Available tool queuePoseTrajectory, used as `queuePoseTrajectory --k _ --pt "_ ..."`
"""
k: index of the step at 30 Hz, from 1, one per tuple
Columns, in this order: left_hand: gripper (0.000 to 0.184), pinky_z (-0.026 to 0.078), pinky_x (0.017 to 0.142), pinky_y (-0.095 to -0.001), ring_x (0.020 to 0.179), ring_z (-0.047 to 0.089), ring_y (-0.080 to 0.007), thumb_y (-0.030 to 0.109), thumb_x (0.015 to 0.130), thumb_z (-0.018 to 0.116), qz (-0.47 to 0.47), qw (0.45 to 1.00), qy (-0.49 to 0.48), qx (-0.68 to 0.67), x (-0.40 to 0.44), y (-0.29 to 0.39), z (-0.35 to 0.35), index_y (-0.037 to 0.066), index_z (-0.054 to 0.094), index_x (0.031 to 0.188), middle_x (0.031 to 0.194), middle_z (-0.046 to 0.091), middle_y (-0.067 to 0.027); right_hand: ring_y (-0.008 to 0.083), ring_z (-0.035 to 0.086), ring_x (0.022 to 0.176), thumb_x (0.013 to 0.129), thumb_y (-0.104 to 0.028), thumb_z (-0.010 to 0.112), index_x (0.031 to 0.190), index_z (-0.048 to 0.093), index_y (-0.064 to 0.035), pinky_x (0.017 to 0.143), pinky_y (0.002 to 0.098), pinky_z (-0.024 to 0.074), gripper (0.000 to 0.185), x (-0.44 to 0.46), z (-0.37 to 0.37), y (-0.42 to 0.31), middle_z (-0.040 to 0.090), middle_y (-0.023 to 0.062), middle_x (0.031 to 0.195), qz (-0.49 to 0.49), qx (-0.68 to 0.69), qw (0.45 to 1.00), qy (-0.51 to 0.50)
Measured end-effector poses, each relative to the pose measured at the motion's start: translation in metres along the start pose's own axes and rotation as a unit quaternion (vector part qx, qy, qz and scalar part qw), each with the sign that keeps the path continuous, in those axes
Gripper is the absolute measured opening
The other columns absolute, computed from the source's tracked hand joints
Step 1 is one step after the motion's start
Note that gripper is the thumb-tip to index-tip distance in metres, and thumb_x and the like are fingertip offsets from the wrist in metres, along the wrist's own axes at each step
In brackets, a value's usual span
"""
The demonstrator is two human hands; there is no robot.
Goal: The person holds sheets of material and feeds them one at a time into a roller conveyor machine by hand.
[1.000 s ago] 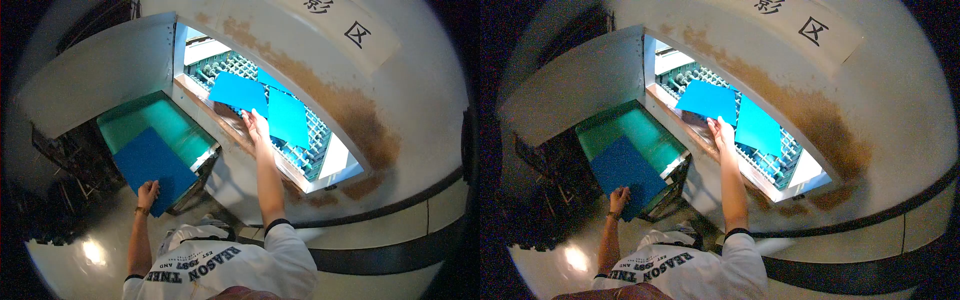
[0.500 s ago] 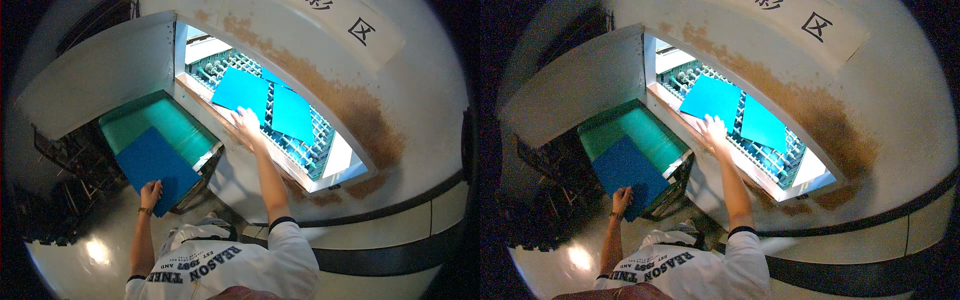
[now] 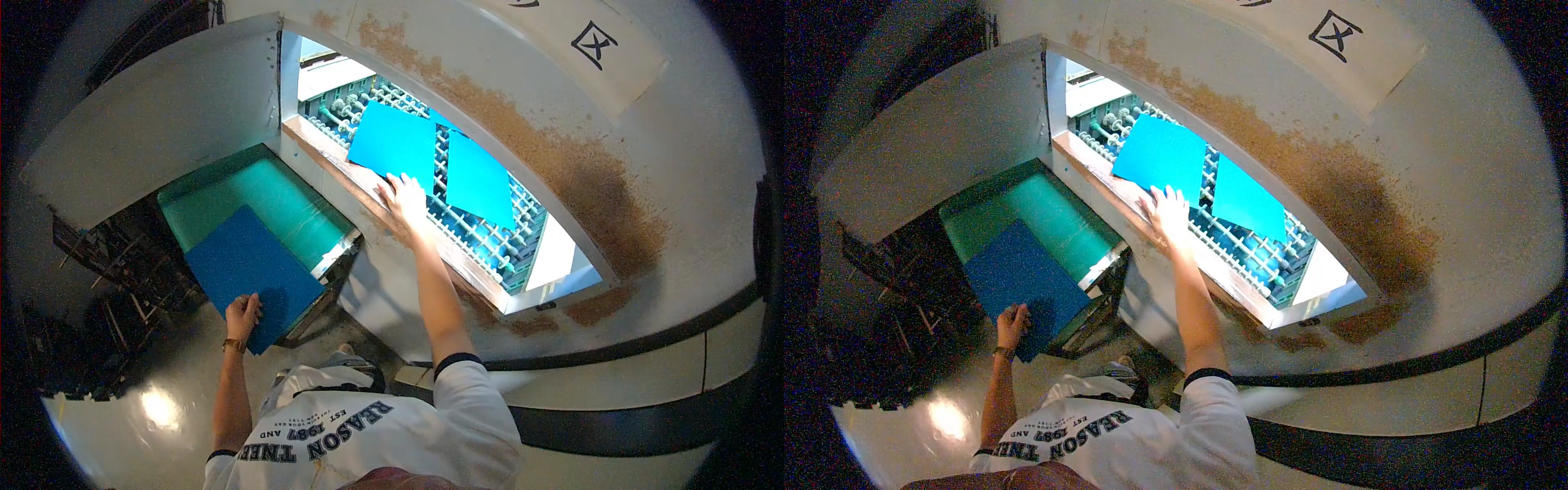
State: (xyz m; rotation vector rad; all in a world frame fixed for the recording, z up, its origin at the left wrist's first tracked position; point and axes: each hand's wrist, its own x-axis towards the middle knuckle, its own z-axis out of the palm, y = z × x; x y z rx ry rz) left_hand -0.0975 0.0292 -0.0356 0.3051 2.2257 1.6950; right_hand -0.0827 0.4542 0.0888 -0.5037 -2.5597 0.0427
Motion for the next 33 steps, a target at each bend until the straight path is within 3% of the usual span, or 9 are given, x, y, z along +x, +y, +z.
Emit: queuePoseTrajectory --k 4,10,13,15,19,21,25,31,33 --pt "0.032 0.037 0.041 -0.023 0.045 0.049 -0.0093 0.029 0.087 0.052 0.001 1.0 0.003 -0.012 0.0 0.0 0.001 0.0 0.057 0.072 0.058 0.056 -0.0053 0.035 0.049 0.099 0.082 -0.042 0.049 0.104 0.058 -0.0059 0.084 0.042 0.0387 0.043 -0.002 -0.003 -0.003 0.053 0.0204 0.108 -0.008 -0.04 0.991 0.128" --pt "0.03 0.032 0.039 -0.0215 0.043 0.042 -0.0077 0.03 0.087 0.053 -0.033 0.983 0.083 -0.163 -0.027 0.018 -0.021 0.006 0.054 0.067 0.055 0.05 -0.0012 0.0327 0.057 0.077 0.082 -0.037 0.05 0.085 0.061 -0.0001 0.071 0.0392 0.0442 0.038 0.001 -0.023 -0.008 0.06 0.0173 0.081 0.018 0.066 0.996 0.058" --pt "0.033 0.031 0.038 -0.0221 0.043 0.042 -0.0073 0.032 0.088 0.05 -0.032 0.971 0.11 -0.209 -0.047 -0.026 -0.042 0.007 0.053 0.067 0.056 0.049 -0.0005 0.0329 0.052 0.096 0.083 -0.037 0.049 0.099 0.058 0.0004 0.082 0.0404 0.0406 0.041 0.0 -0.028 -0.011 0.057 0.0192 0.099 0.055 0.049 0.997 0.028" --pt "0.037 0.032 0.038 -0.0227 0.042 0.043 -0.0079 0.034 0.088 0.05 -0.069 0.956 0.236 -0.162 -0.064 -0.035 -0.045 0.006 0.053 0.064 0.053 0.048 -0.0005 0.0337 0.048 0.103 0.082 -0.035 0.051 0.105 0.055 0.0003 0.087 0.0403 0.0383 0.042 0.0 -0.018 -0.01 0.053 0.0199 0.106 0.049 0.031 0.996 0.068" --pt "0.04 0.035 0.037 -0.0246 0.042 0.045 -0.0089 0.035 0.086 0.052 -0.123 0.968 0.208 -0.074 -0.076 -0.044 -0.045 0.005 0.051 0.059 0.05 0.048 -0.0016 0.0362 0.039 0.114 0.08 -0.03 0.057 0.116 0.047 -0.0004 0.095 0.0403 0.0334 0.047 -0.003 -0.015 -0.014 0.045 0.022 0.12 0.002 0.1 0.989 0.106" --pt "0.042 0.036 0.038 -0.0263 0.042 0.046 -0.0105 0.037 0.084 0.055 -0.063 0.987 0.129 0.071 -0.074 -0.028 -0.034 0.004 0.052 0.058 0.048 0.048 -0.0031 0.0369 0.039 0.114 0.077 -0.026 0.061 0.114 0.048 -0.0005 0.095 0.042 0.0335 0.046 -0.013 -0.029 -0.028 0.045 0.0217 0.12 -0.098 0.034 0.988 0.117" --pt "0.041 0.032 0.038 -0.0268 0.04 0.042 -0.0098 0.038 0.079 0.061 -0.013 0.981 0.1 0.165 -0.07 -0.048 -0.032 0.003 0.054 0.06 0.049 0.048 -0.0031 0.0392 0.046 0.105 0.073 -0.018 0.065 0.108 0.052 -0.003 0.09 0.0419 0.0383 0.04 -0.015 0.0 -0.015 0.048 0.0212 0.115 -0.058 0.142 0.977 0.147" --pt "0.033 0.034 0.043 -0.0242 0.048 0.043 -0.0077 0.034 0.077 0.064 -0.167 0.981 0.098 -0.012 -0.081 -0.028 -0.055 0.005 0.055 0.066 0.056 0.048 0.0014 0.0322 0.055 0.092 0.076 -0.011 0.06 0.097 0.057 -0.0027 0.079 0.0376 0.0455 0.022 -0.017 -0.017 -0.017 0.057 0.0195 0.099 -0.169 0.003 0.962 0.216" --pt "0.029 0.034 0.043 -0.0235 0.049 0.043 -0.0072 0.032 0.077 0.064 -0.176 0.971 0.139 -0.082 -0.088 0.007 -0.059 0.006 0.056 0.069 0.058 0.048 0.0023 0.0281 0.057 0.088 0.082 -0.014 0.056 0.102 0.056 -0.001 0.08 0.0345 0.0448 0.024 -0.028 -0.04 -0.042 0.058 0.0183 0.098 0.016 0.354 0.929 0.105"
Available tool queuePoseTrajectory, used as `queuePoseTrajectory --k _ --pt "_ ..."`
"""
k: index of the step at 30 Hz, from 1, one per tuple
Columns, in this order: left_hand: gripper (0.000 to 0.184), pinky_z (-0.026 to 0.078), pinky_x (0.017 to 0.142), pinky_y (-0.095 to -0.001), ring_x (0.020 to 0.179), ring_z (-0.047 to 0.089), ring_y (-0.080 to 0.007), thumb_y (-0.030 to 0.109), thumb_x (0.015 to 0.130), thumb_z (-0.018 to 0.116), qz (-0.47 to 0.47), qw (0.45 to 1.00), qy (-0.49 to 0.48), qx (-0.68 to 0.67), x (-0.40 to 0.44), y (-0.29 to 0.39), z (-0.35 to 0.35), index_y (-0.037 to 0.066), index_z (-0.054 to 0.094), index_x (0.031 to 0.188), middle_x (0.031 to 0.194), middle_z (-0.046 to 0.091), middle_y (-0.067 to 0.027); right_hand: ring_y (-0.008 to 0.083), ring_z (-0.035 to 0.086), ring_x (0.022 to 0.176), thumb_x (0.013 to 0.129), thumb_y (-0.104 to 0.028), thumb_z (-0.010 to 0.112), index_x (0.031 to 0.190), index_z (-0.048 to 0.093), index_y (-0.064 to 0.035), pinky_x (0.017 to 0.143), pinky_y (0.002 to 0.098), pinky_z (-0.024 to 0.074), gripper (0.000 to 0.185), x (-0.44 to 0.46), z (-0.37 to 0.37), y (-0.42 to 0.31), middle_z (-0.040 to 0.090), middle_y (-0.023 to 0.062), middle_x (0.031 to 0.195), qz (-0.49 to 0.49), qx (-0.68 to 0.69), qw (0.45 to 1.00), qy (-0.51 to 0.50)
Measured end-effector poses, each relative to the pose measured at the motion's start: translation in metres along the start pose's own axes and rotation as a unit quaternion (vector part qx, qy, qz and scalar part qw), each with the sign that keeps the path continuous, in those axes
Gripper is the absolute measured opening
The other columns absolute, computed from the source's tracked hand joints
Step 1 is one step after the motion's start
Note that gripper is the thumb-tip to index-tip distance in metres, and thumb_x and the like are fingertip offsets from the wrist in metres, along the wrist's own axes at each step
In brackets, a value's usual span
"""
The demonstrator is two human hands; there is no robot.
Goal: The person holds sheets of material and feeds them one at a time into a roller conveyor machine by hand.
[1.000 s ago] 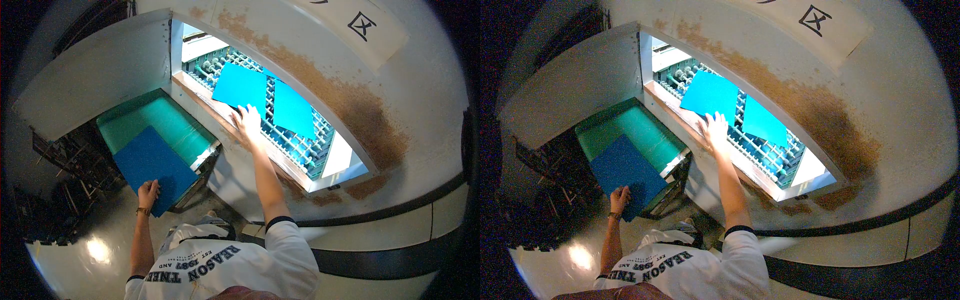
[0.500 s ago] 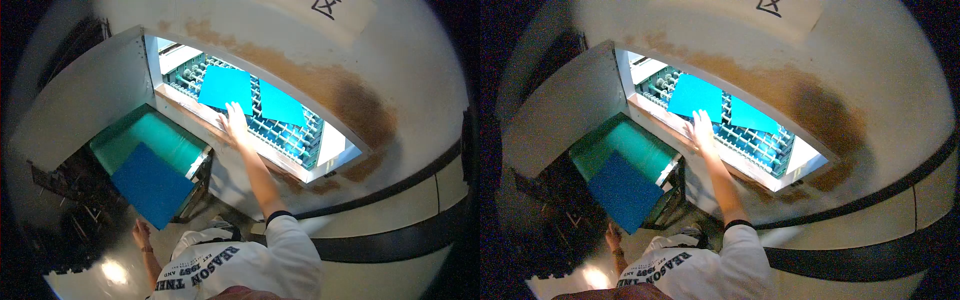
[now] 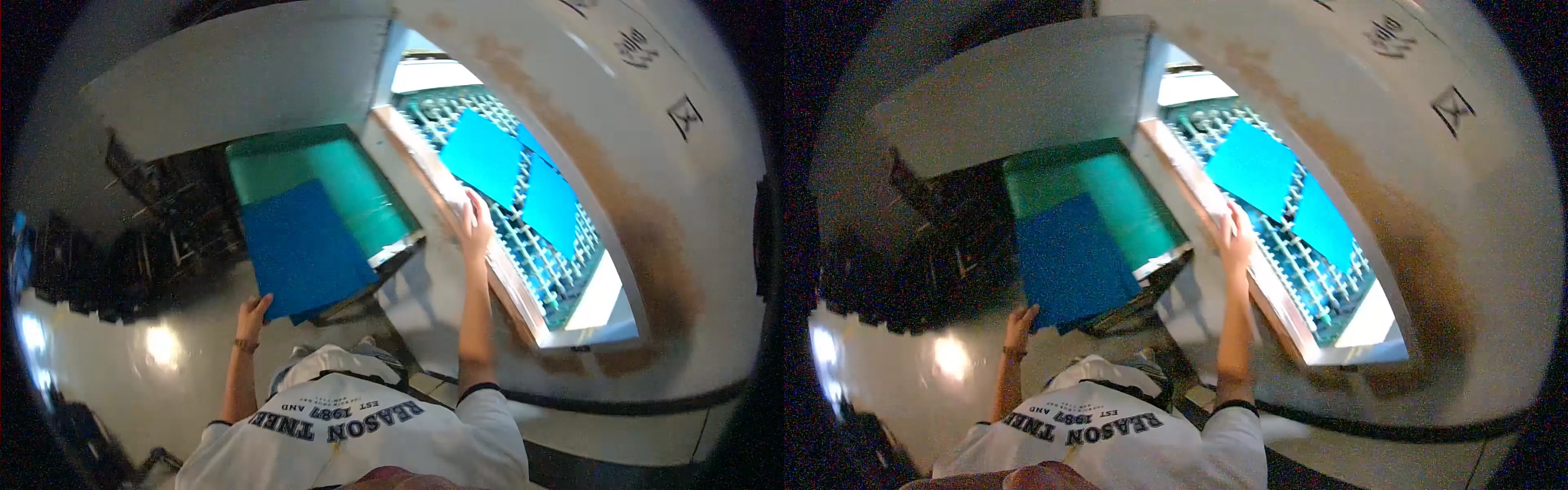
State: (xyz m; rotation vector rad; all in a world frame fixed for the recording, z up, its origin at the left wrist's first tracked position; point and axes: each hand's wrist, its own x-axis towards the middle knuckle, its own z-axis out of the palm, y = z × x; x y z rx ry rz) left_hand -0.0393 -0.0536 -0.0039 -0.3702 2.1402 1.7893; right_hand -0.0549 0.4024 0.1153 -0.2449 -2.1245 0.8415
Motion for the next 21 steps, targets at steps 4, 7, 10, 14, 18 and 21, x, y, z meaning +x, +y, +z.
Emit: queuePoseTrajectory --k 4,7,10,14,18,21 --pt "0.019 0.031 0.041 -0.0209 0.048 0.043 -0.0053 0.027 0.078 0.064 -0.031 0.982 -0.024 -0.186 -0.013 0.032 0.008 0.01 0.057 0.073 0.061 0.05 0.0042 0.0156 0.057 0.084 0.091 -0.026 0.044 0.106 0.052 0.0016 0.073 0.0258 0.0461 0.032 -0.075 0.023 -0.028 0.06 0.0091 0.096 0.134 0.222 0.941 -0.219" --pt "0.017 0.029 0.04 -0.0198 0.046 0.042 -0.0042 0.025 0.079 0.063 -0.058 0.962 -0.03 -0.267 -0.019 0.038 0.013 0.011 0.056 0.071 0.061 0.051 0.0045 0.0154 0.057 0.083 0.09 -0.033 0.044 0.11 0.05 -0.0004 0.074 0.0276 0.046 0.039 -0.13 0.048 -0.029 0.059 0.0068 0.096 0.218 0.286 0.897 -0.258" --pt "0.018 0.029 0.039 -0.0196 0.044 0.041 -0.004 0.025 0.079 0.062 -0.04 0.96 -0.061 -0.271 -0.006 0.008 0.012 0.012 0.056 0.069 0.059 0.051 0.0046 0.0154 0.055 0.086 0.087 -0.039 0.048 0.113 0.048 -0.0023 0.077 0.0296 0.0447 0.045 -0.154 0.062 -0.023 0.058 0.0057 0.096 0.496 0.458 0.691 -0.259" --pt "0.023 0.031 0.04 -0.0205 0.044 0.042 -0.0055 0.029 0.082 0.06 0.001 0.989 -0.124 -0.08 -0.018 0.019 0.01 0.012 0.055 0.068 0.056 0.048 0.0042 0.0162 0.054 0.091 0.083 -0.032 0.056 0.112 0.05 -0.0045 0.078 0.0328 0.0438 0.04 -0.16 0.066 -0.038 0.056 0.0051 0.103 0.553 0.536 0.569 -0.286" --pt "0.029 0.033 0.042 -0.0213 0.046 0.043 -0.0061 0.032 0.085 0.055 0.009 0.987 -0.149 -0.05 -0.019 0.036 0.02 0.01 0.054 0.067 0.053 0.045 0.0033 0.0161 0.052 0.096 0.079 -0.013 0.06 0.109 0.052 -0.0038 0.082 0.033 0.0421 0.032 -0.149 0.063 -0.027 0.056 0.005 0.107 0.425 0.43 0.742 -0.29" --pt "0.032 0.036 0.044 -0.0212 0.048 0.044 -0.0059 0.034 0.087 0.051 0.039 0.98 -0.174 -0.085 0.001 0.04 0.032 0.007 0.054 0.07 0.056 0.048 0.0011 0.0182 0.049 0.103 0.08 -0.003 0.056 0.119 0.045 0.0002 0.091 0.0321 0.0368 0.041 -0.113 0.022 -0.044 0.053 0.008 0.113 0.483 0.385 0.76 -0.203"
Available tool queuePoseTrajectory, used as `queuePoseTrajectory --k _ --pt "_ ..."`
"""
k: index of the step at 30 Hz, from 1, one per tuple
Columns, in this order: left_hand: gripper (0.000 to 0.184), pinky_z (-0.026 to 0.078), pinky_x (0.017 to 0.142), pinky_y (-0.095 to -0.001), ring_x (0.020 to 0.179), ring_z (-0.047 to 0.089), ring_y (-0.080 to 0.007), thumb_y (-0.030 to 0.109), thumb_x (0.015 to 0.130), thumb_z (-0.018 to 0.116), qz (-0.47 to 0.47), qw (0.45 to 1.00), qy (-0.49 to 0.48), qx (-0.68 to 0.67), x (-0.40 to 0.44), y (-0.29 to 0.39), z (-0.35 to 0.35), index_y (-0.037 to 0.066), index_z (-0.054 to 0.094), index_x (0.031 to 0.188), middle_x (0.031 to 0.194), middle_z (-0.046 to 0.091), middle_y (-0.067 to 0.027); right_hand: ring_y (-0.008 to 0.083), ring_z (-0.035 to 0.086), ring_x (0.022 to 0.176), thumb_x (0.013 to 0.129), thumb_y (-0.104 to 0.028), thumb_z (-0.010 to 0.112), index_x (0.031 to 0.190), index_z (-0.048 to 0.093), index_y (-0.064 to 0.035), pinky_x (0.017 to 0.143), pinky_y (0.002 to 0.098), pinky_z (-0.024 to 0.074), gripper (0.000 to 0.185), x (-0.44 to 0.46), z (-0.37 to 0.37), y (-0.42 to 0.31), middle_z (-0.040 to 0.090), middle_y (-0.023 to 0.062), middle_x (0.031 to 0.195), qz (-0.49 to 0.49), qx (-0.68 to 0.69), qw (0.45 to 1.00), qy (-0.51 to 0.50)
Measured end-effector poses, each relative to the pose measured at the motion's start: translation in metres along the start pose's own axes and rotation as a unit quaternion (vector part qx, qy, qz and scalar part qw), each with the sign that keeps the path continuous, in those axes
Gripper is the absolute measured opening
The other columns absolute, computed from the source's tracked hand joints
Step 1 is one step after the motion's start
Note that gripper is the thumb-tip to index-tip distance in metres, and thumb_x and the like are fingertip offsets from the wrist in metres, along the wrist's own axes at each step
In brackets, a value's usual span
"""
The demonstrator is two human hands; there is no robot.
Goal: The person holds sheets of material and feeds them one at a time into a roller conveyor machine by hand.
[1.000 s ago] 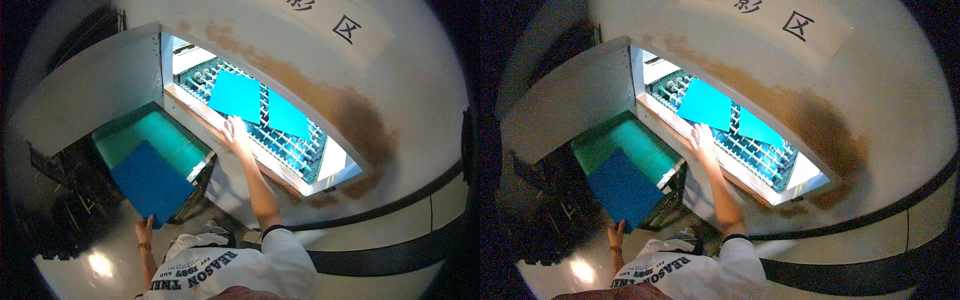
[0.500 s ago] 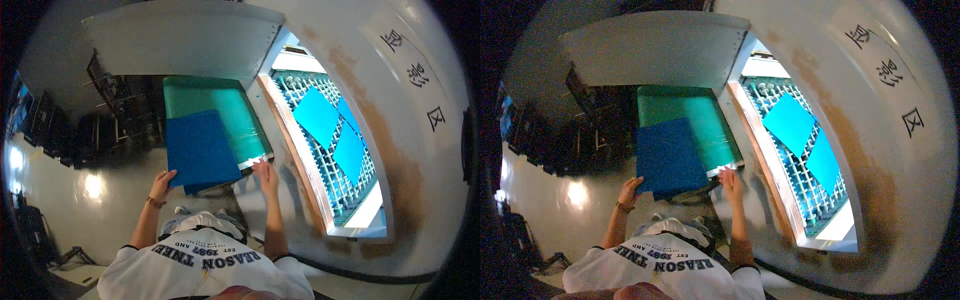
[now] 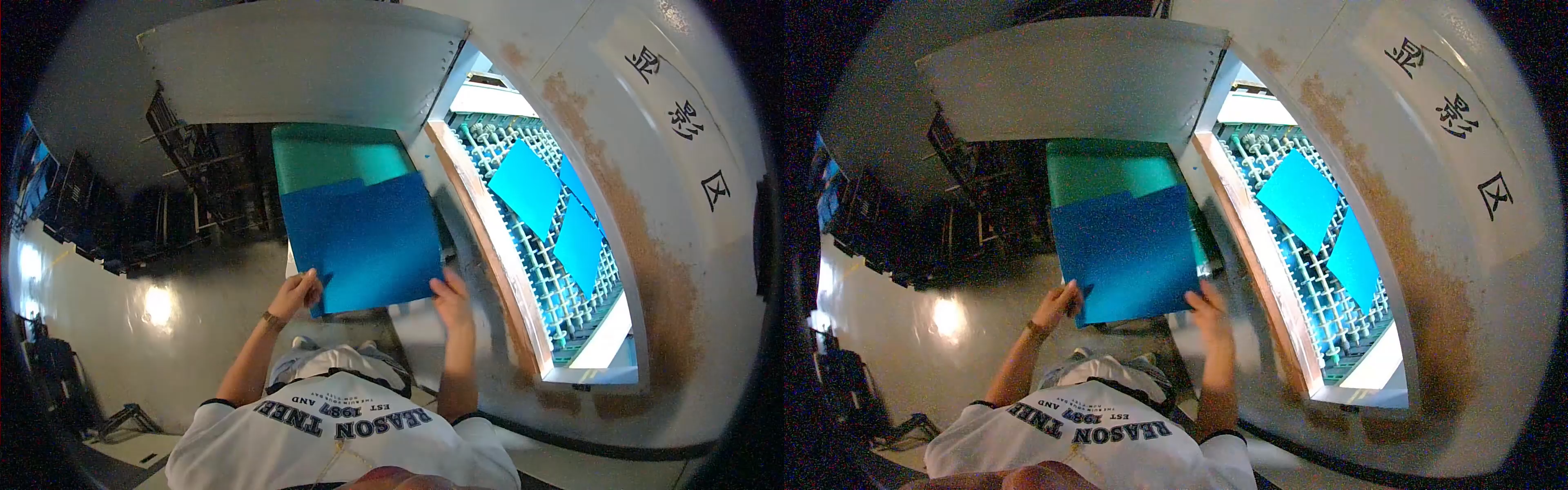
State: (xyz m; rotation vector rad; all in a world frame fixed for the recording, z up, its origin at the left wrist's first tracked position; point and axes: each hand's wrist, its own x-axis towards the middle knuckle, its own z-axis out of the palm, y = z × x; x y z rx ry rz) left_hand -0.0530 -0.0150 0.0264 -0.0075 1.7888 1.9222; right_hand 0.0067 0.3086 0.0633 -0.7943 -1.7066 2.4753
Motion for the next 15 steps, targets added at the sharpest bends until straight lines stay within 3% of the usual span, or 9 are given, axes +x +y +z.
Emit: queuePoseTrajectory --k 2,3,4,5,6,8,10,12,15 --pt "0.029 0.04 0.048 -0.0218 0.053 0.048 -0.0076 0.03 0.088 0.051 0.016 1.0 -0.011 -0.019 0.017 -0.003 0.003 0.003 0.055 0.079 0.063 0.052 -0.0013 0.0176 0.051 0.097 0.076 -0.009 0.064 0.12 0.043 0.0047 0.081 0.025 0.0405 0.051 -0.018 -0.012 -0.032 0.052 0.0069 0.112 -0.099 -0.026 0.994 0.028" --pt "0.029 0.04 0.048 -0.0218 0.053 0.048 -0.0076 0.03 0.088 0.051 0.016 1.0 -0.016 -0.019 0.025 -0.009 0.005 0.003 0.055 0.079 0.063 0.052 -0.0013 0.0186 0.051 0.098 0.078 -0.007 0.06 0.121 0.042 0.005 0.083 0.0267 0.0403 0.047 -0.014 -0.035 -0.039 0.052 0.0081 0.112 -0.151 -0.055 0.986 0.034" --pt "0.025 0.042 0.051 -0.0224 0.056 0.05 -0.0087 0.028 0.087 0.052 0.087 0.995 0.002 0.047 0.034 -0.015 0.007 0.003 0.055 0.085 0.067 0.054 -0.0023 0.0197 0.051 0.099 0.08 -0.004 0.056 0.121 0.041 0.0052 0.085 0.0284 0.0401 0.044 -0.012 -0.058 -0.045 0.052 0.0093 0.112 -0.204 -0.084 0.974 0.044" --pt "0.023 0.045 0.054 -0.0231 0.059 0.052 -0.0097 0.025 0.087 0.053 0.159 0.981 0.015 0.112 0.042 -0.017 0.012 0.003 0.056 0.091 0.071 0.056 -0.0032 0.0197 0.051 0.099 0.08 -0.004 0.056 0.121 0.041 0.0052 0.085 0.0284 0.0401 0.044 -0.017 -0.068 -0.057 0.052 0.0093 0.112 -0.21 -0.084 0.973 0.055" --pt "0.023 0.045 0.054 -0.0231 0.059 0.052 -0.0097 0.025 0.087 0.053 0.163 0.98 -0.003 0.112 0.047 -0.018 0.013 0.003 0.056 0.091 0.071 0.056 -0.0032 0.0199 0.051 0.101 0.081 -0.002 0.052 0.118 0.043 0.0054 0.088 0.03 0.0388 0.039 -0.025 -0.074 -0.075 0.052 0.0104 0.112 -0.218 -0.038 0.974 0.041" --pt "0.021 0.046 0.055 -0.0242 0.061 0.055 -0.0105 0.02 0.086 0.055 0.147 0.971 0.028 0.186 0.058 -0.025 0.014 0.004 0.056 0.1 0.075 0.058 -0.0045 0.0188 0.052 0.1 0.082 0.001 0.047 0.115 0.043 0.0069 0.088 0.0304 0.0399 0.034 -0.047 -0.089 -0.106 0.053 0.0116 0.112 -0.233 0.043 0.971 0.011" --pt "0.021 0.045 0.053 -0.0243 0.058 0.054 -0.0103 0.019 0.086 0.054 0.157 0.968 0.01 0.197 0.061 -0.024 0.018 0.004 0.057 0.099 0.073 0.059 -0.005 0.0164 0.053 0.096 0.083 -0.001 0.05 0.114 0.045 0.0052 0.083 0.0296 0.0427 0.032 -0.056 -0.114 -0.119 0.055 0.0109 0.106 -0.267 0.022 0.962 0.059" --pt "0.019 0.044 0.049 -0.0242 0.054 0.054 -0.0102 0.019 0.086 0.053 0.102 0.959 0.029 0.263 0.069 -0.029 0.016 0.002 0.057 0.093 0.069 0.059 -0.0043 0.0123 0.055 0.085 0.082 -0.005 0.054 0.112 0.046 0.0042 0.076 0.0271 0.0455 0.033 -0.059 -0.139 -0.12 0.057 0.0075 0.098 -0.29 -0.015 0.948 0.126" --pt "0.02 0.042 0.046 -0.0239 0.05 0.052 -0.0094 0.021 0.087 0.052 0.14 0.98 0.046 0.137 0.078 -0.049 0.008 0.001 0.058 0.085 0.063 0.058 -0.0039 0.0122 0.056 0.085 0.078 -0.006 0.056 0.111 0.05 0.0018 0.072 0.0248 0.0459 0.035 -0.058 -0.177 -0.099 0.059 0.0057 0.094 -0.226 -0.109 0.938 0.237"
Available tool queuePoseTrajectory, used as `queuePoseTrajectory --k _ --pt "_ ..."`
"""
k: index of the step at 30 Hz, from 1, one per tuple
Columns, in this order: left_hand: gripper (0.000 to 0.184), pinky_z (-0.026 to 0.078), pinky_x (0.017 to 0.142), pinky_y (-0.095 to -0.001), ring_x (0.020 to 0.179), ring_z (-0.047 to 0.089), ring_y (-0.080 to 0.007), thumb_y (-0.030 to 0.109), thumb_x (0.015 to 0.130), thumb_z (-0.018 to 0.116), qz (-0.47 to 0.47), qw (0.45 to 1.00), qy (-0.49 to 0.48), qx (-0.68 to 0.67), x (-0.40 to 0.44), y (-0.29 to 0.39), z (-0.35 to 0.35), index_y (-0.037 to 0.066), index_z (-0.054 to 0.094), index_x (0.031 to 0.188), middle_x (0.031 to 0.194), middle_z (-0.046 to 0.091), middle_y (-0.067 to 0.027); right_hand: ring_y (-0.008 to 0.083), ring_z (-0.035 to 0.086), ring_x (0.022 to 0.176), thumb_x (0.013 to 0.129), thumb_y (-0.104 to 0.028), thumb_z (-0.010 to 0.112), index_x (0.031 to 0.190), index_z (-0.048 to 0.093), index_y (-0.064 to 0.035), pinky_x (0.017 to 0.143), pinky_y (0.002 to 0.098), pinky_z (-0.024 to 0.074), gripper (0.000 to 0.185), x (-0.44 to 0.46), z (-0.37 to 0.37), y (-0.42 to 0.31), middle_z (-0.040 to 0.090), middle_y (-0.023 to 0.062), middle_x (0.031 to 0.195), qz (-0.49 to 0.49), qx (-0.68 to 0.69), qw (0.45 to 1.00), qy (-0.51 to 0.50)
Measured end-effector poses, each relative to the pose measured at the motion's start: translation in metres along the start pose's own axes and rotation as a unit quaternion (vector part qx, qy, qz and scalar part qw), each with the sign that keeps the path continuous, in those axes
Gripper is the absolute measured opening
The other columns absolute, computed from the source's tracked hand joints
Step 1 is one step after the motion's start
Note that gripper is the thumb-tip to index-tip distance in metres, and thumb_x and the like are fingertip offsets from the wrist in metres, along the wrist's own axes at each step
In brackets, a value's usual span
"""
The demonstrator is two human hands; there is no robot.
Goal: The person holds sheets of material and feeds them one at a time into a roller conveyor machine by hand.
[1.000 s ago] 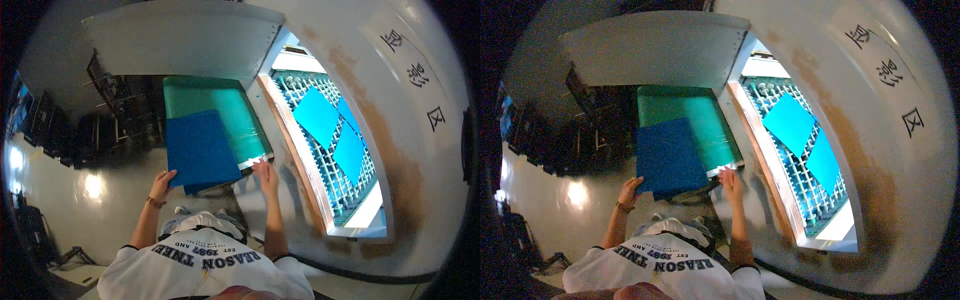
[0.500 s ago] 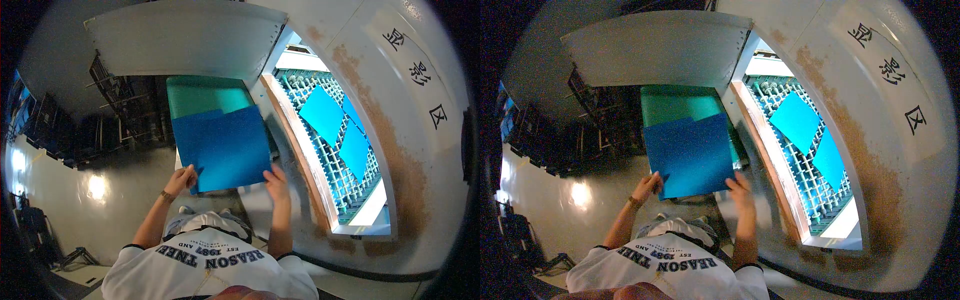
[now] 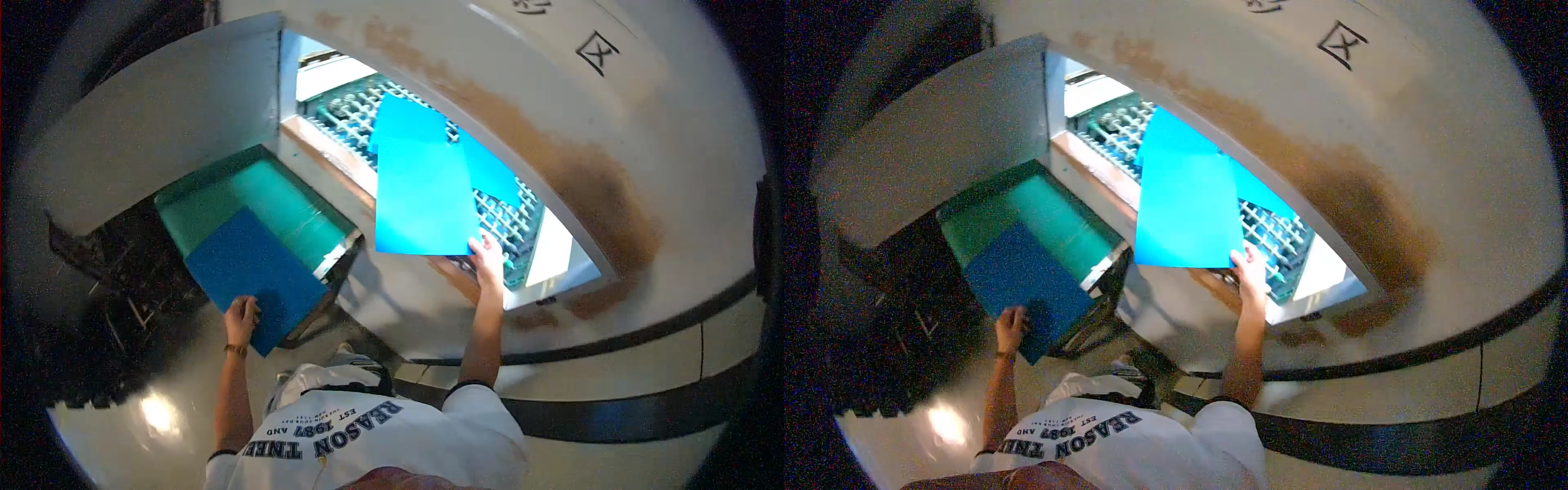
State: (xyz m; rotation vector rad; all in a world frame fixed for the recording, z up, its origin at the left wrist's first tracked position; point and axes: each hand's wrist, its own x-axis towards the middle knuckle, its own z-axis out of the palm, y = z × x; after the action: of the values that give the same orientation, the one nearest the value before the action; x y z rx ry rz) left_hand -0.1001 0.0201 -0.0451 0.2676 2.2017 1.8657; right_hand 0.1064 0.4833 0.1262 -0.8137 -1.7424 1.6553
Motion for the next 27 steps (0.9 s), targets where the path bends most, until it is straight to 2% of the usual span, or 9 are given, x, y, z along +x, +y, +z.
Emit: queuePoseTrajectory --k 1,3,5,10,17,19,21,27 --pt "0.02 0.042 0.046 -0.0239 0.05 0.052 -0.0094 0.021 0.087 0.052 0.003 1.0 -0.012 -0.001 0.0 0.007 0.001 0.001 0.058 0.085 0.063 0.058 -0.0039 0.012 0.056 0.084 0.079 -0.002 0.054 0.111 0.05 -0.0002 0.07 0.024 0.0478 0.032 0.005 -0.01 0.022 0.058 0.006 0.097 -0.038 -0.001 0.998 -0.048" --pt "0.022 0.041 0.045 -0.0236 0.049 0.05 -0.008 0.021 0.087 0.052 0.028 0.996 0.006 0.084 -0.005 0.025 0.001 0.001 0.058 0.079 0.061 0.057 -0.0039 0.0129 0.056 0.086 0.079 -0.003 0.054 0.113 0.049 0.0007 0.072 0.0248 0.0479 0.034 0.002 -0.008 0.026 0.057 0.0072 0.1 -0.052 0.052 0.997 -0.018" --pt "0.023 0.04 0.044 -0.0237 0.048 0.05 -0.0082 0.021 0.087 0.052 0.031 0.995 0.016 0.092 -0.004 0.014 0.005 0.001 0.058 0.076 0.059 0.056 -0.0041 0.0131 0.056 0.087 0.079 -0.003 0.054 0.113 0.049 0.0009 0.073 0.0253 0.048 0.034 0.002 -0.009 0.03 0.057 0.0076 0.101 -0.072 0.065 0.995 -0.01" --pt "0.022 0.039 0.045 -0.0258 0.048 0.048 -0.0093 0.021 0.086 0.053 0.056 0.99 0.051 0.123 -0.008 0.007 0.006 0.002 0.058 0.075 0.057 0.054 -0.0031 0.0113 0.054 0.088 0.08 -0.003 0.053 0.112 0.048 0.0013 0.073 0.0235 0.0469 0.033 0.004 -0.005 0.029 0.056 0.0072 0.102 -0.123 -0.04 0.992 0.001" --pt "0.021 0.039 0.046 -0.0268 0.048 0.047 -0.0107 0.02 0.085 0.053 0.093 0.98 0.081 0.157 -0.013 0.012 0.01 0.001 0.058 0.076 0.058 0.054 -0.004 0.0098 0.054 0.087 0.08 -0.004 0.052 0.111 0.048 0.0019 0.071 0.0218 0.0467 0.032 -0.002 0.004 0.023 0.056 0.0061 0.101 -0.129 -0.077 0.988 0.028" --pt "0.021 0.039 0.046 -0.0273 0.048 0.047 -0.0112 0.02 0.085 0.054 0.093 0.98 0.086 0.151 -0.012 0.007 0.011 0.001 0.058 0.076 0.058 0.054 -0.0045 0.0149 0.051 0.096 0.078 -0.004 0.054 0.112 0.048 0.004 0.084 0.0264 0.0396 0.036 -0.006 0.007 0.017 0.055 0.0094 0.105 -0.118 -0.074 0.99 0.031" --pt "0.02 0.04 0.046 -0.0257 0.047 0.052 -0.0131 0.018 0.085 0.054 0.107 0.975 0.094 0.172 -0.009 0.001 0.011 0.002 0.058 0.073 0.056 0.055 -0.0079 0.0139 0.051 0.095 0.078 -0.004 0.054 0.112 0.048 0.0033 0.084 0.0258 0.0399 0.035 -0.007 0.007 0.016 0.055 0.0083 0.104 -0.102 -0.052 0.993 0.027" --pt "0.019 0.041 0.046 -0.0259 0.048 0.053 -0.0125 0.018 0.085 0.054 0.108 0.973 0.107 0.176 -0.01 0.0 0.013 0.003 0.058 0.074 0.056 0.056 -0.0068 0.0104 0.051 0.09 0.08 -0.007 0.055 0.113 0.05 0.0007 0.08 0.0237 0.041 0.034 -0.005 0.004 0.021 0.055 0.0044 0.102 -0.066 -0.004 0.997 0.026"
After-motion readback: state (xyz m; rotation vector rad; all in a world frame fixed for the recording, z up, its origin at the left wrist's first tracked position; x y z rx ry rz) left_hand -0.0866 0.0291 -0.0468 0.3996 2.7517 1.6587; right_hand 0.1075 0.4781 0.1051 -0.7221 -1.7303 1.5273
